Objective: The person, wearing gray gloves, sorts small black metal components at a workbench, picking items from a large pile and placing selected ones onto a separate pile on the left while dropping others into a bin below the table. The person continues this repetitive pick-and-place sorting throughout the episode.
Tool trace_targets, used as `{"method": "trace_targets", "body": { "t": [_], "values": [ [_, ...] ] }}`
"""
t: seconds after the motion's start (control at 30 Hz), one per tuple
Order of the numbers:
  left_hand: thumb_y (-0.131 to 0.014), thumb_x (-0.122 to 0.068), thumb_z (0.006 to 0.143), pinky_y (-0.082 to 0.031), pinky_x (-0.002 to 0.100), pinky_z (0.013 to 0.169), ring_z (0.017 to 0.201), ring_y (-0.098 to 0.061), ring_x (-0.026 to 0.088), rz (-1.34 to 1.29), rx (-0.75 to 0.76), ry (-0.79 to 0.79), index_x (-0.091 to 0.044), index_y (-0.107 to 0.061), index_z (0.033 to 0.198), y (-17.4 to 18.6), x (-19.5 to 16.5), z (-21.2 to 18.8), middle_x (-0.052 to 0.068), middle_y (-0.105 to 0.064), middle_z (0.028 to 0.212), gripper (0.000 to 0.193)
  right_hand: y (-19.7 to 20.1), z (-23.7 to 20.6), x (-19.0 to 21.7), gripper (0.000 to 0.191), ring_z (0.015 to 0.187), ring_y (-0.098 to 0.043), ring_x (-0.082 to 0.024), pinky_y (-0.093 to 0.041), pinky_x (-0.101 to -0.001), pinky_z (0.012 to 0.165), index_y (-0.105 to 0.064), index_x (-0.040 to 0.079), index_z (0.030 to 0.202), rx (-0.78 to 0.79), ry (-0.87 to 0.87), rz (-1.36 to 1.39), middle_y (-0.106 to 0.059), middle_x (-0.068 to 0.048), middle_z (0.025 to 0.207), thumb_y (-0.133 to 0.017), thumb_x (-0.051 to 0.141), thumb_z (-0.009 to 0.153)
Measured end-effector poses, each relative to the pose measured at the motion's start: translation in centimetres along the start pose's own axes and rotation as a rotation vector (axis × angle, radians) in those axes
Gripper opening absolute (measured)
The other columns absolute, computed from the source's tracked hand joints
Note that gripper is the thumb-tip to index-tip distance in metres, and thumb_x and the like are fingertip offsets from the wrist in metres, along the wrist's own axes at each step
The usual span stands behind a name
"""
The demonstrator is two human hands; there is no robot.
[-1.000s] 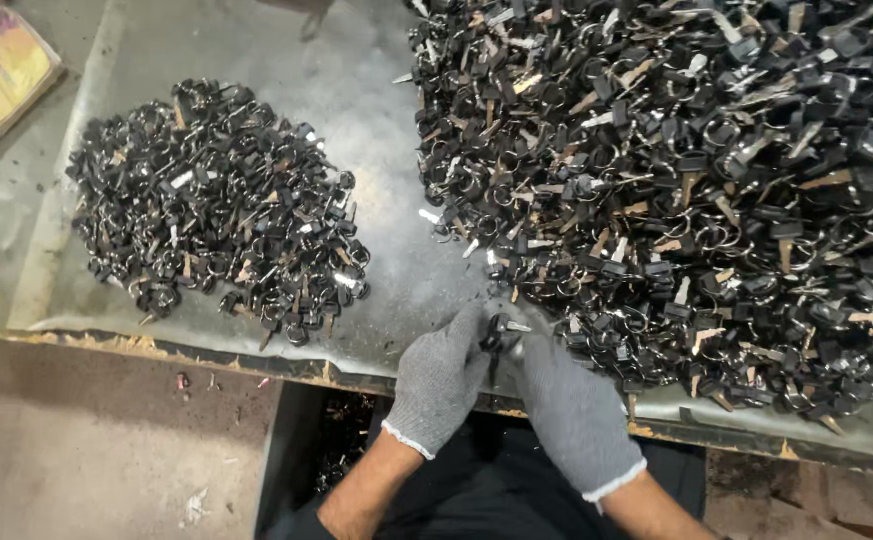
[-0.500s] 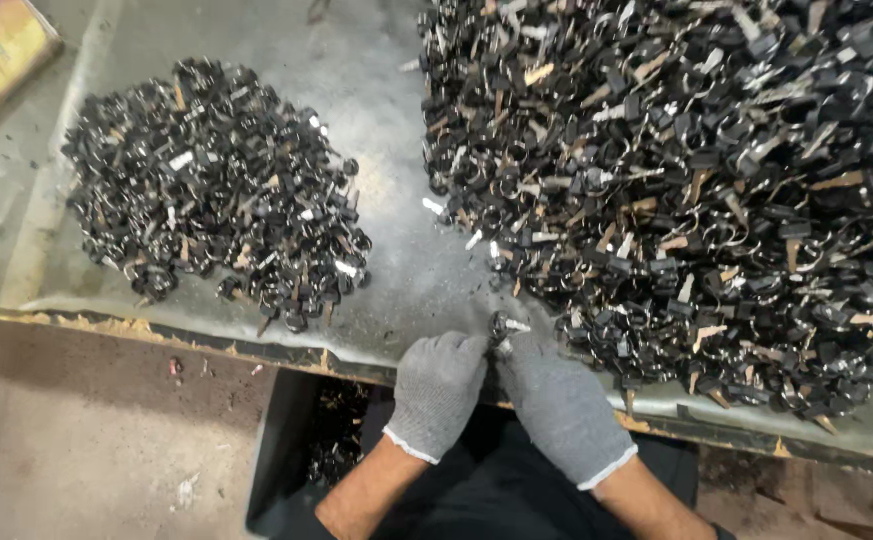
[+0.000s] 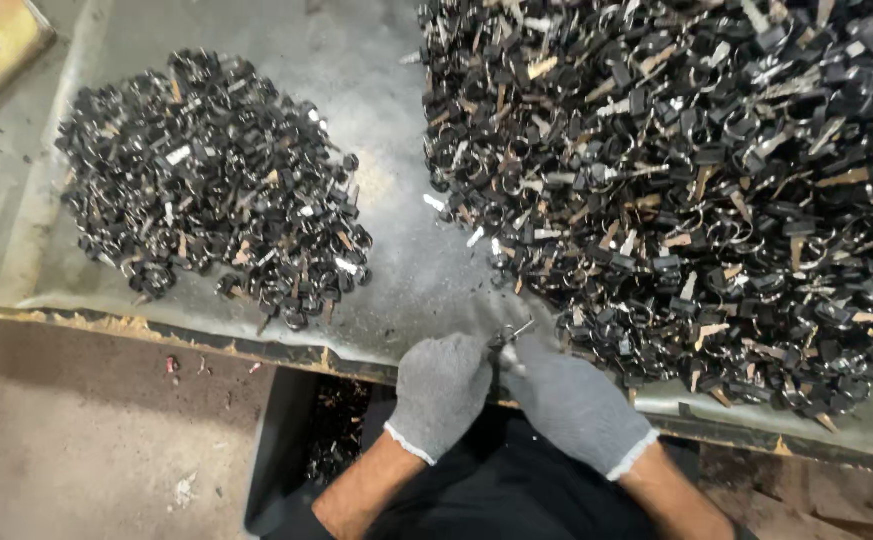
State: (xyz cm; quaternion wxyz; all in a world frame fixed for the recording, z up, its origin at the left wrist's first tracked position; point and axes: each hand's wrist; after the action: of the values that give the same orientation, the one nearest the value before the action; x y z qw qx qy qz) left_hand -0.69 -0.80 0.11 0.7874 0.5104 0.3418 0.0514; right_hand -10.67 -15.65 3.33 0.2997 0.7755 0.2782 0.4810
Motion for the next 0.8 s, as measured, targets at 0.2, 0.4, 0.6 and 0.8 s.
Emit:
{"method": "trace_targets", "body": {
  "t": [0.2, 0.4, 0.6, 0.8],
  "values": [
    [-0.072, -0.019, 0.089, -0.048, 0.047, 0.059, 0.065, -0.062, 0.033, 0.020, 0.036, 0.003, -0.010, -0.063, 0.079, 0.3, 0.1, 0.3, 0.010, -0.061, 0.070, 0.016, 0.3, 0.3, -0.5, 0.021, 0.083, -0.075, -0.035, -0.060, -0.0469, 0.068, -0.055, 0.008, 0.115, -0.074, -0.048, -0.283, -0.073, -0.018, 0.098, -0.055, 0.023, 0.100],
    [-0.071, -0.017, 0.086, -0.049, 0.048, 0.060, 0.066, -0.063, 0.033, -0.019, -0.031, -0.045, -0.010, -0.064, 0.085, 0.3, -0.1, 0.5, 0.010, -0.060, 0.072, 0.011, 1.0, 0.6, -0.4, 0.039, 0.080, -0.075, -0.037, -0.061, -0.0493, 0.069, -0.041, 0.002, 0.132, -0.042, -0.110, -0.288, -0.074, -0.021, 0.093, -0.054, 0.024, 0.103],
    [-0.069, -0.017, 0.086, -0.051, 0.047, 0.060, 0.068, -0.065, 0.032, 0.107, -0.013, -0.040, -0.010, -0.061, 0.081, -0.1, -0.4, 0.3, 0.010, -0.061, 0.073, 0.012, 1.1, 0.6, 0.6, 0.066, 0.077, -0.073, -0.042, -0.058, -0.0532, 0.068, -0.030, 0.008, 0.153, -0.065, -0.164, 0.072, -0.074, -0.025, 0.085, -0.058, 0.029, 0.097],
    [-0.072, -0.018, 0.083, -0.050, 0.046, 0.059, 0.066, -0.064, 0.032, -0.029, -0.054, 0.045, -0.011, -0.065, 0.089, -0.2, 0.0, -0.1, 0.010, -0.063, 0.076, 0.011, 0.4, -1.3, 0.0, 0.047, 0.089, -0.074, -0.035, -0.057, -0.0509, 0.074, -0.043, 0.008, 0.136, -0.043, -0.055, -0.323, -0.074, -0.017, 0.096, -0.060, 0.029, 0.098]
  ]
}}
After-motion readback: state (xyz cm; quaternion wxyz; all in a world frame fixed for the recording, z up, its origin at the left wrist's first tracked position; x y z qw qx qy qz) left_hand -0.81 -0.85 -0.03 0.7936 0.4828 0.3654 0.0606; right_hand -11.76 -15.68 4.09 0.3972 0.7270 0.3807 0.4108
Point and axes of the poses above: each hand's wrist, its own z-axis towards the middle knuckle, its own y-axis out of the back of the hand, x = y × z
